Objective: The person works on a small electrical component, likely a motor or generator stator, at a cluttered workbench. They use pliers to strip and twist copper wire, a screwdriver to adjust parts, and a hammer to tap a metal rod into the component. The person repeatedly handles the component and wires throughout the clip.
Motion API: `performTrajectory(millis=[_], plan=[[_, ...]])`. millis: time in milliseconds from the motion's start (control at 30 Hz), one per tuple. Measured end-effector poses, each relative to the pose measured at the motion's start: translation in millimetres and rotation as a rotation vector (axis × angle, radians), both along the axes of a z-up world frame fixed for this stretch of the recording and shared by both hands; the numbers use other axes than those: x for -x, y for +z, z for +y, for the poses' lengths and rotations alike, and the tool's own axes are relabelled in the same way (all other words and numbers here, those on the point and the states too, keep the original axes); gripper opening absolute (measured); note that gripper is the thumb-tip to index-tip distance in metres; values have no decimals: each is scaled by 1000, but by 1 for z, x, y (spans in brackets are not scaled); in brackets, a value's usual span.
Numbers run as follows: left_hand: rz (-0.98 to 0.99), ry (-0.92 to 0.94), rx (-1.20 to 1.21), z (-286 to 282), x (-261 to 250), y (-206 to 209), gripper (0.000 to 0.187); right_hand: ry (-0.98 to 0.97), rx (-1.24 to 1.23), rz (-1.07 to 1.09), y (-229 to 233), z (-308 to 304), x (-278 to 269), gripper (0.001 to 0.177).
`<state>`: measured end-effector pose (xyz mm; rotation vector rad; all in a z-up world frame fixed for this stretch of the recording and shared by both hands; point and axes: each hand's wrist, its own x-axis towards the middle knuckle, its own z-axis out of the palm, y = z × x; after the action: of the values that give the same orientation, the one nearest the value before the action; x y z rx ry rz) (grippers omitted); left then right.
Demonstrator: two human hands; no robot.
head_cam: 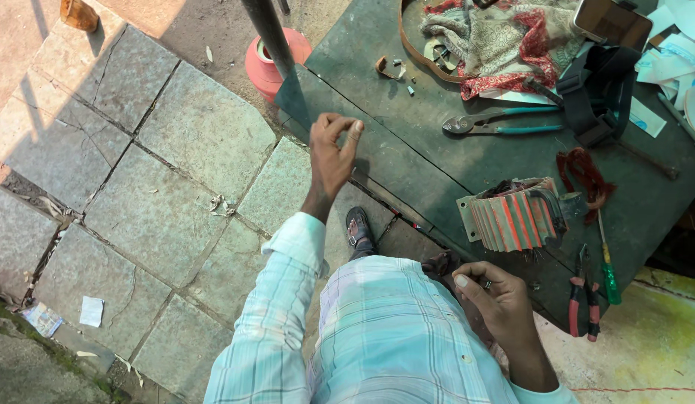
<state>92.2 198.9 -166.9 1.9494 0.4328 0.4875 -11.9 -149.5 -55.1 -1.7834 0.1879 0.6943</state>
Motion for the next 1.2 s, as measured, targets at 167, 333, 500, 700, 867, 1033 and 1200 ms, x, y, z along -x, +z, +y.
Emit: performTrajectory(millis=[167, 333, 500, 700, 867, 1033, 1200], plan=[[-18, 65, -149, 34, -33, -35, 24, 2, 14, -97, -1, -10, 12, 18], [22, 111, -29, 50, -30, -44, 28, -11, 78, -116, 2, -9, 8, 19], [-83, 171, -16, 40, -10, -43, 22, -21, 60, -130, 3, -14, 6, 19], [38, 174, 75, 45, -5, -51, 30, -13, 59, -125, 0, -18, 6, 19], [14, 131, -78, 50, -9, -47, 38, -16, 69, -120, -1, -20, 5, 19], [266, 161, 15, 51, -13, -37, 39, -39, 47, -123, -1, -24, 8, 19], [223, 171, -196, 60, -15, -47, 18, -20, 136, -132, 2, -25, 13, 18]])
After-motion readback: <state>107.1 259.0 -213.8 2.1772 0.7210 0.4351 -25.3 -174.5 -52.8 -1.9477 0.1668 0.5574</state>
